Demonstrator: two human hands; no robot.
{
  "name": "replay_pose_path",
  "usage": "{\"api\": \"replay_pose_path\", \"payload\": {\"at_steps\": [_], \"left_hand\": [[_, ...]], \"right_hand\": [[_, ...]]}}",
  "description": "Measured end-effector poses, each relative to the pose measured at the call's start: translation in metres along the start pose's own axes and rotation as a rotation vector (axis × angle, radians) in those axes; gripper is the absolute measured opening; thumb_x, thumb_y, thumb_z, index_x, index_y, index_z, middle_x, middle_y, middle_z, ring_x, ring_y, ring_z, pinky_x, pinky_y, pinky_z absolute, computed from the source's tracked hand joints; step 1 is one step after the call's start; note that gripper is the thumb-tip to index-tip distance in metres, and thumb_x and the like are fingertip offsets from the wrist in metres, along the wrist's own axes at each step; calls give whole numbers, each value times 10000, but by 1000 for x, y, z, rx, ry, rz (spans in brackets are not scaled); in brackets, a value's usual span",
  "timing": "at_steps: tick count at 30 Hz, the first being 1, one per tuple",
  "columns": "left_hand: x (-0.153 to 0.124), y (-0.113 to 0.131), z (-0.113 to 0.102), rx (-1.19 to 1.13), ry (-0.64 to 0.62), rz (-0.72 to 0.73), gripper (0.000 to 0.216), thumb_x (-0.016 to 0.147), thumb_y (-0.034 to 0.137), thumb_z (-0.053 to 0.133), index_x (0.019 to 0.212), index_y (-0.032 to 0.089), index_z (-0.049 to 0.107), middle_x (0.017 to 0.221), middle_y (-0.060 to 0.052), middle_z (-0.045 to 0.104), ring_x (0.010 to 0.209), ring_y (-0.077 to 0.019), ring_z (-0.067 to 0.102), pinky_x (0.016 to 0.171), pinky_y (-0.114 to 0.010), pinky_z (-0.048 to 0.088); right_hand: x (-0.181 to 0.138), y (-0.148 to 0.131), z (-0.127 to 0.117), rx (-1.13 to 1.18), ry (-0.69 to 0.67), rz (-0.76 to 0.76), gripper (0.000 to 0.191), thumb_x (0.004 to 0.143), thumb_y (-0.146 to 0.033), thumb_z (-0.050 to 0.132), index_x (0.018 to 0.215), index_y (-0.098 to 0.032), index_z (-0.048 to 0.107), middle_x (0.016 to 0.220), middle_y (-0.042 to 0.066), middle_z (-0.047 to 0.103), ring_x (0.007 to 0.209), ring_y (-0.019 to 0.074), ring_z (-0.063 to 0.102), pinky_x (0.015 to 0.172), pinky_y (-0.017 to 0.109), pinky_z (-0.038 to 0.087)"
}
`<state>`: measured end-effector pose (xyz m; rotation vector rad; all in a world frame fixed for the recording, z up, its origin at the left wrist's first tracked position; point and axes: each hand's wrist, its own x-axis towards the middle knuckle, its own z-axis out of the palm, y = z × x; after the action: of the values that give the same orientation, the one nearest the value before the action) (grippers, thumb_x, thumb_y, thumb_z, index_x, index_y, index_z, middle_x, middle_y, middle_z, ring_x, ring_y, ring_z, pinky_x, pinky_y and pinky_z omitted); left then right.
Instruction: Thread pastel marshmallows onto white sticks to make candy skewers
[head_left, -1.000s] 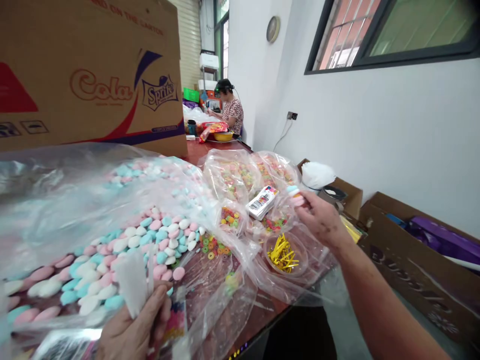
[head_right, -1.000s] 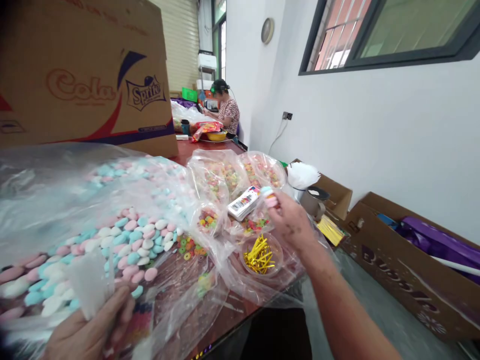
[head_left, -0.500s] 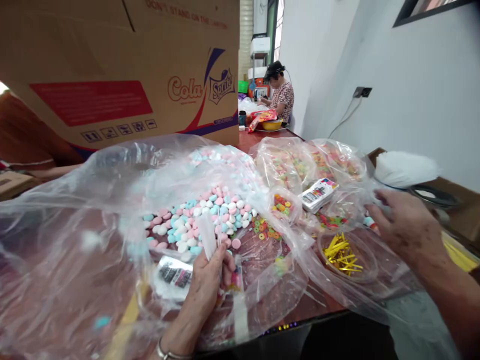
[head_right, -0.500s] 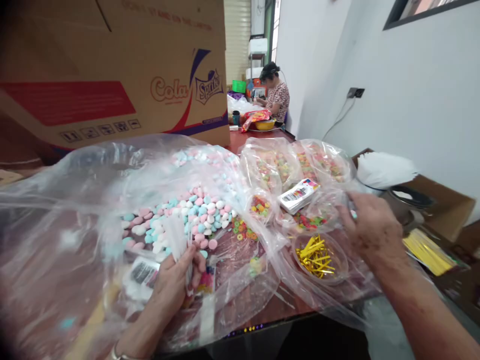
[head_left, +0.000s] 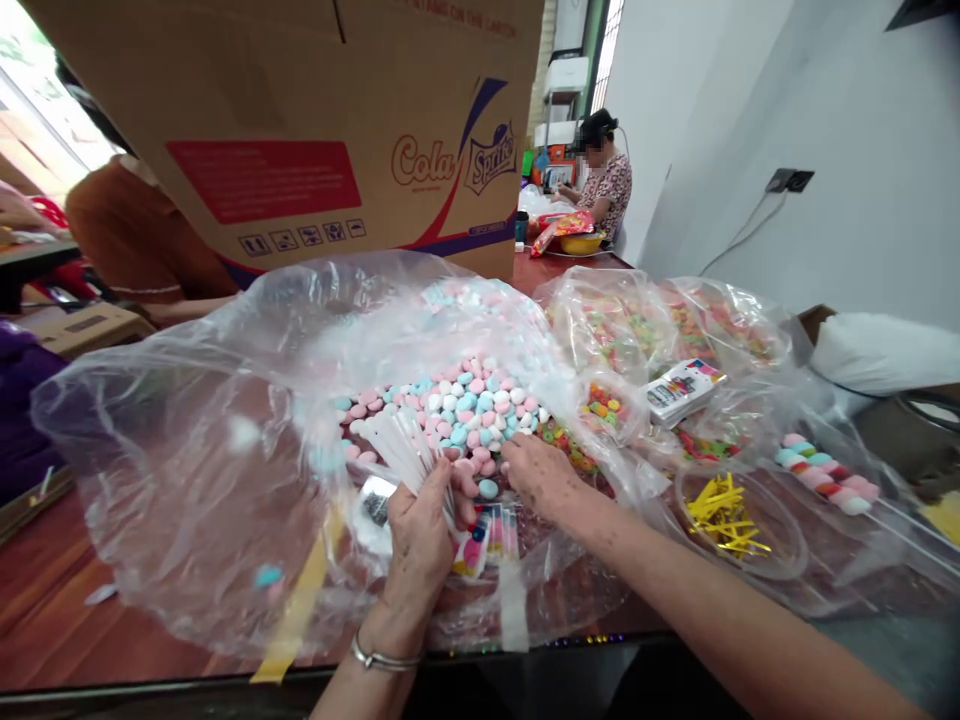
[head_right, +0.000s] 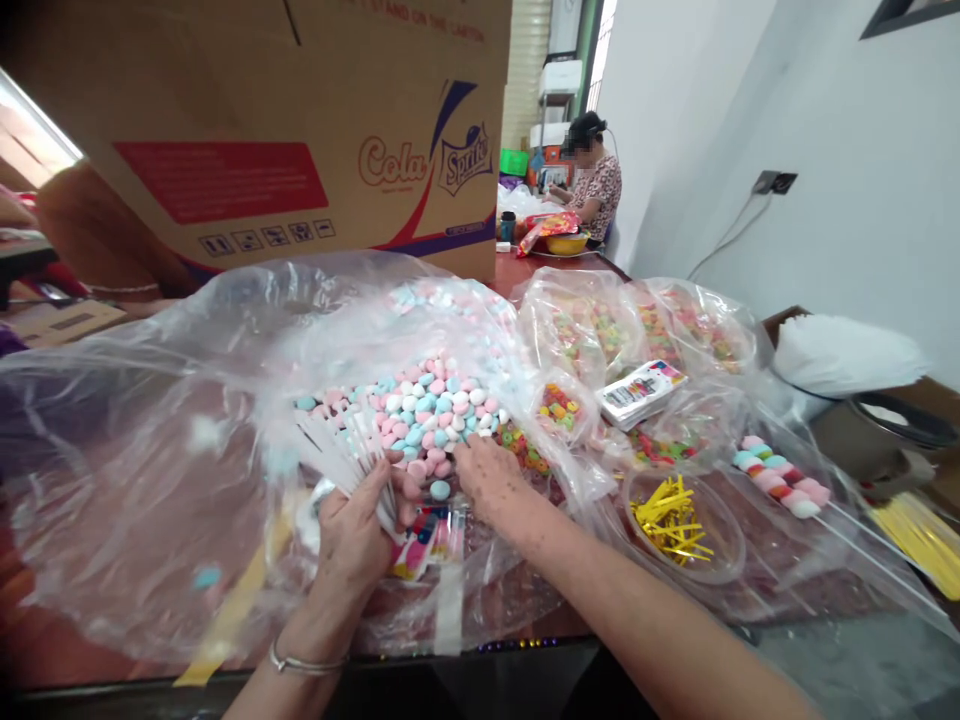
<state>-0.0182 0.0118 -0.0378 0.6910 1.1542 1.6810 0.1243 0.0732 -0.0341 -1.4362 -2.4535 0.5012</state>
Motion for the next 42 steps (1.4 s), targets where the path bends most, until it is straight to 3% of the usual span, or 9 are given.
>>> {"api": "replay_pose_path", "payload": {"at_steps": [8,12,19,23,26,30,33,37,42], "left_hand": [[1,-2,-2,41,43,-4,202,795,311,641,729,120,654,396,29,565,316,-100,477,325,-184,325],[1,-2,1,40,62,19,159,758,286,666,726,137,618,422,53,557,314,-82,452,333,-182,343],[2,-4,2,112,29,18,193,724,266,713,796,172,560,528,76,596,293,-55,439,293,-152,279],[0,-4,1,180,-59,-33,223,755,318,703,719,155,556,489,67,571,268,-28,369,293,-148,238],[-3,-4,1,272,-158,-101,264,787,395,661,756,140,602,453,53,558,263,-37,348,287,-159,197],[-5,-8,-2,437,-262,-138,236,790,382,643,773,148,621,432,51,549,286,-56,365,305,-170,223],[-2,-12,-4,557,-315,-82,239,819,369,605,698,162,603,442,50,540,323,-57,366,334,-173,254],[2,-17,-8,622,-343,-18,226,834,361,598,719,167,619,453,52,532,374,-67,366,374,-177,275],[2,-19,-10,657,-334,-16,195,848,345,586,782,172,644,466,60,524,390,-75,364,397,-185,292]], "right_hand": [[2,-10,-5,187,-115,-26,210,902,-287,467,924,-204,658,797,-7,654,721,135,578,609,218,365],[4,-16,4,197,-155,-24,154,820,-236,539,863,-195,681,781,23,656,738,177,581,636,259,357],[-5,-24,7,313,-119,30,302,741,-131,566,1032,-174,634,971,85,649,890,231,584,769,322,402],[-11,-14,12,470,-24,93,170,671,-146,619,837,-173,643,829,53,622,786,213,564,730,330,417],[-13,5,12,659,104,152,138,711,-230,605,839,-178,615,710,5,581,674,169,538,641,293,433],[-12,29,3,924,283,199,372,806,-421,537,1074,-170,599,783,6,622,621,137,551,579,271,473],[-12,36,-5,1128,371,217,449,730,-442,652,1085,-167,640,811,9,655,612,128,571,586,273,499],[-12,38,-8,1322,409,229,436,635,-372,771,1018,-177,697,762,-10,677,586,118,584,562,255,505],[-13,40,-6,1320,395,230,422,638,-341,785,1025,-184,723,745,-18,698,609,122,613,601,255,528]]}}
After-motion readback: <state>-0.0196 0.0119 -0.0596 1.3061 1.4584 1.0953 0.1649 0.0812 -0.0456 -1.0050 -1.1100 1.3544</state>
